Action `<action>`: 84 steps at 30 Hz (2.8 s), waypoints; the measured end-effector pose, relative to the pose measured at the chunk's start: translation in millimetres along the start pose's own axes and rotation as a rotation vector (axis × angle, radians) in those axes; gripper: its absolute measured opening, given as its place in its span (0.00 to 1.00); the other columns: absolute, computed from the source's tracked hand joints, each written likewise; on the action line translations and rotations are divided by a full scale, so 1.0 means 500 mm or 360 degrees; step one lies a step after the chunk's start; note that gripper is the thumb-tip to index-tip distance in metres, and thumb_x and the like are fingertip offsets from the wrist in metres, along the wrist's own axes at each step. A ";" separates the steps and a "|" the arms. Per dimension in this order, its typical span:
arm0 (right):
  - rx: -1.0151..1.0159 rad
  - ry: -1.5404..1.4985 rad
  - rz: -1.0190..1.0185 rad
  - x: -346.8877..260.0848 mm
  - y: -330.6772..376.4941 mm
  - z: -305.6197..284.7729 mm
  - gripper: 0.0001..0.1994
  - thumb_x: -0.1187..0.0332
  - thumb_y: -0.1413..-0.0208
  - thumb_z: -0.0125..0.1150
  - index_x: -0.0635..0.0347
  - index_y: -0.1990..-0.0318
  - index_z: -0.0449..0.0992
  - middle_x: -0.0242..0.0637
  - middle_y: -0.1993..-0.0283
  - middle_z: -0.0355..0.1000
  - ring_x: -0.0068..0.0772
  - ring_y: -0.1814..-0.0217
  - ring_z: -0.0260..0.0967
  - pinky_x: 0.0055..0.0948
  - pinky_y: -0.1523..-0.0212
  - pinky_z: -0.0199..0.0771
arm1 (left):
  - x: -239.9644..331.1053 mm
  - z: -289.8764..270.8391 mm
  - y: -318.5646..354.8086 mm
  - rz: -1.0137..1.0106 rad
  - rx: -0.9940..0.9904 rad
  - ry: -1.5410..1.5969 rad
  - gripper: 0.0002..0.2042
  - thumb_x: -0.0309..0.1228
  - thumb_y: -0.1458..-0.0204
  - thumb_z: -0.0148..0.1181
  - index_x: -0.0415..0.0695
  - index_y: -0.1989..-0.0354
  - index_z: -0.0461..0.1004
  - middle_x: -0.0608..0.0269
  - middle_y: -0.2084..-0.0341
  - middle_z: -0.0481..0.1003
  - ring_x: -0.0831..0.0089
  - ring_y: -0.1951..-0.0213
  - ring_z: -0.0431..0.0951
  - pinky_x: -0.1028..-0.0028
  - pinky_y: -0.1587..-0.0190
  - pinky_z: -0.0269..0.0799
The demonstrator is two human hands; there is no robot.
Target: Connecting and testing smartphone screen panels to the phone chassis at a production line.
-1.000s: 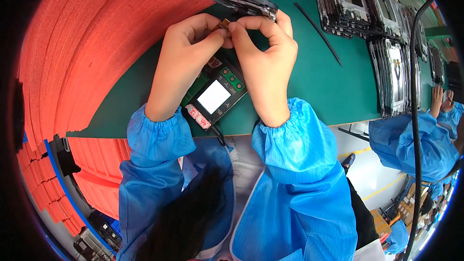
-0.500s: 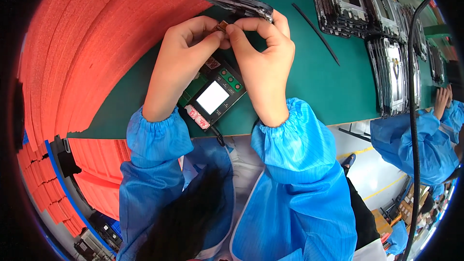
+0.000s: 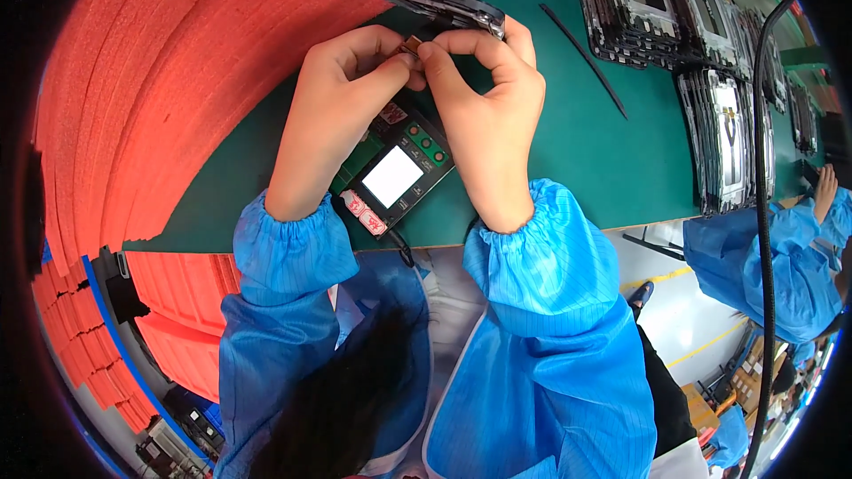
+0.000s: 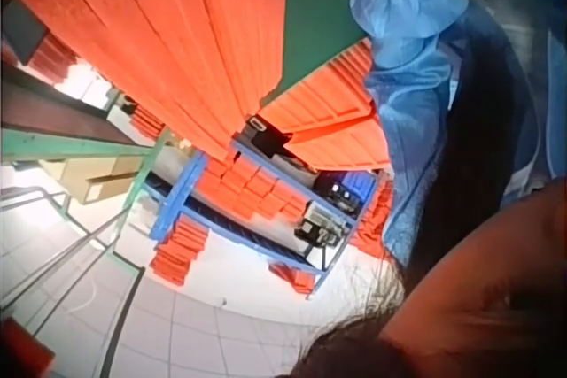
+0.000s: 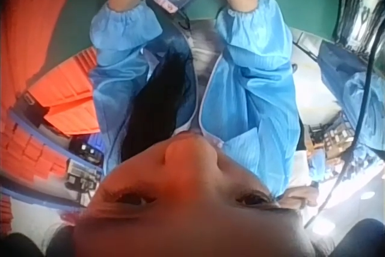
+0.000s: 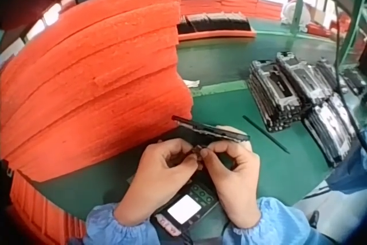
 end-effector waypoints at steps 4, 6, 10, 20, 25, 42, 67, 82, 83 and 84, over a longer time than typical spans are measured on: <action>0.0001 0.0001 -0.0042 -0.004 -0.001 0.001 0.04 0.78 0.50 0.62 0.67 0.66 0.76 0.34 0.59 0.68 0.22 0.58 0.65 0.19 0.57 0.62 | 0.001 -0.003 -0.001 0.0015 0.0032 -0.0085 0.07 0.24 0.49 0.51 0.33 0.67 0.73 0.63 0.73 0.75 0.81 0.69 0.73 0.81 0.65 0.66; 0.0006 -0.0006 -0.0043 -0.002 -0.002 0.000 0.04 0.78 0.50 0.62 0.67 0.66 0.76 0.33 0.59 0.67 0.22 0.58 0.64 0.19 0.57 0.62 | 0.000 -0.001 -0.001 0.0025 0.0029 -0.0077 0.07 0.25 0.49 0.51 0.34 0.67 0.73 0.63 0.73 0.75 0.81 0.69 0.73 0.81 0.65 0.66; 0.0000 0.0031 -0.0031 -0.001 -0.002 -0.002 0.04 0.78 0.51 0.62 0.67 0.67 0.76 0.34 0.59 0.68 0.23 0.57 0.64 0.20 0.56 0.61 | 0.016 -0.004 0.002 -0.0042 -0.0020 -0.0084 0.09 0.28 0.47 0.51 0.35 0.68 0.73 0.63 0.73 0.75 0.81 0.70 0.72 0.80 0.65 0.66; -0.0128 0.0141 -0.0045 -0.024 0.000 0.004 0.05 0.80 0.53 0.60 0.66 0.67 0.77 0.42 0.46 0.67 0.34 0.47 0.66 0.27 0.47 0.62 | 0.045 -0.069 -0.035 -0.0196 0.0059 0.0303 0.22 0.46 0.45 0.51 0.37 0.75 0.74 0.65 0.82 0.72 0.80 0.80 0.68 0.81 0.78 0.60; -0.0214 0.0055 -0.0089 -0.010 0.001 -0.008 0.08 0.82 0.55 0.57 0.65 0.65 0.77 0.43 0.44 0.64 0.38 0.43 0.64 0.32 0.43 0.61 | 0.014 -0.057 -0.065 -0.0379 -0.0359 -0.0020 0.19 0.45 0.45 0.53 0.38 0.70 0.75 0.68 0.80 0.72 0.86 0.78 0.68 0.86 0.79 0.56; -0.0597 0.0747 -0.0017 -0.028 0.076 -0.028 0.24 0.72 0.58 0.60 0.62 0.49 0.65 0.50 0.38 0.51 0.54 0.36 0.46 0.44 0.37 0.48 | 0.013 -0.048 0.005 -0.0075 -0.0151 0.0430 0.10 0.35 0.43 0.54 0.42 0.71 0.71 0.76 0.85 0.64 0.88 0.83 0.63 0.84 0.81 0.56; -0.0484 -0.0596 0.0495 0.024 0.066 -0.046 0.08 0.77 0.44 0.54 0.64 0.57 0.72 0.26 0.65 0.73 0.10 0.67 0.64 0.11 0.66 0.62 | 0.011 -0.041 0.027 -0.0045 -0.0348 0.0254 0.07 0.29 0.44 0.55 0.40 0.71 0.68 0.72 0.83 0.66 0.86 0.83 0.67 0.83 0.81 0.60; -0.0440 -0.0637 0.0497 0.018 0.065 -0.052 0.09 0.75 0.44 0.54 0.65 0.55 0.73 0.31 0.61 0.75 0.14 0.62 0.67 0.14 0.59 0.65 | -0.001 -0.039 0.021 0.0019 -0.0390 0.0066 0.08 0.29 0.45 0.55 0.40 0.74 0.67 0.71 0.83 0.66 0.85 0.82 0.67 0.82 0.80 0.61; -0.0437 -0.0644 0.0510 0.021 0.066 -0.052 0.09 0.75 0.43 0.54 0.66 0.55 0.73 0.31 0.60 0.75 0.15 0.61 0.68 0.15 0.58 0.65 | 0.000 -0.039 0.022 0.0019 -0.0396 0.0055 0.08 0.29 0.45 0.55 0.40 0.74 0.67 0.71 0.83 0.66 0.85 0.82 0.67 0.82 0.80 0.61; -0.0434 -0.0651 0.0524 0.023 0.066 -0.052 0.09 0.75 0.43 0.54 0.66 0.55 0.73 0.32 0.60 0.75 0.16 0.60 0.68 0.15 0.57 0.65 | -0.001 -0.038 0.022 0.0019 -0.0403 0.0044 0.08 0.29 0.45 0.55 0.40 0.74 0.67 0.71 0.83 0.66 0.85 0.81 0.67 0.82 0.80 0.61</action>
Point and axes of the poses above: each hand's wrist, its own y-axis away from the middle knuckle, its own z-axis out of the palm, x = y × z, the point moved 7 cm from there along -y, towards the middle knuckle
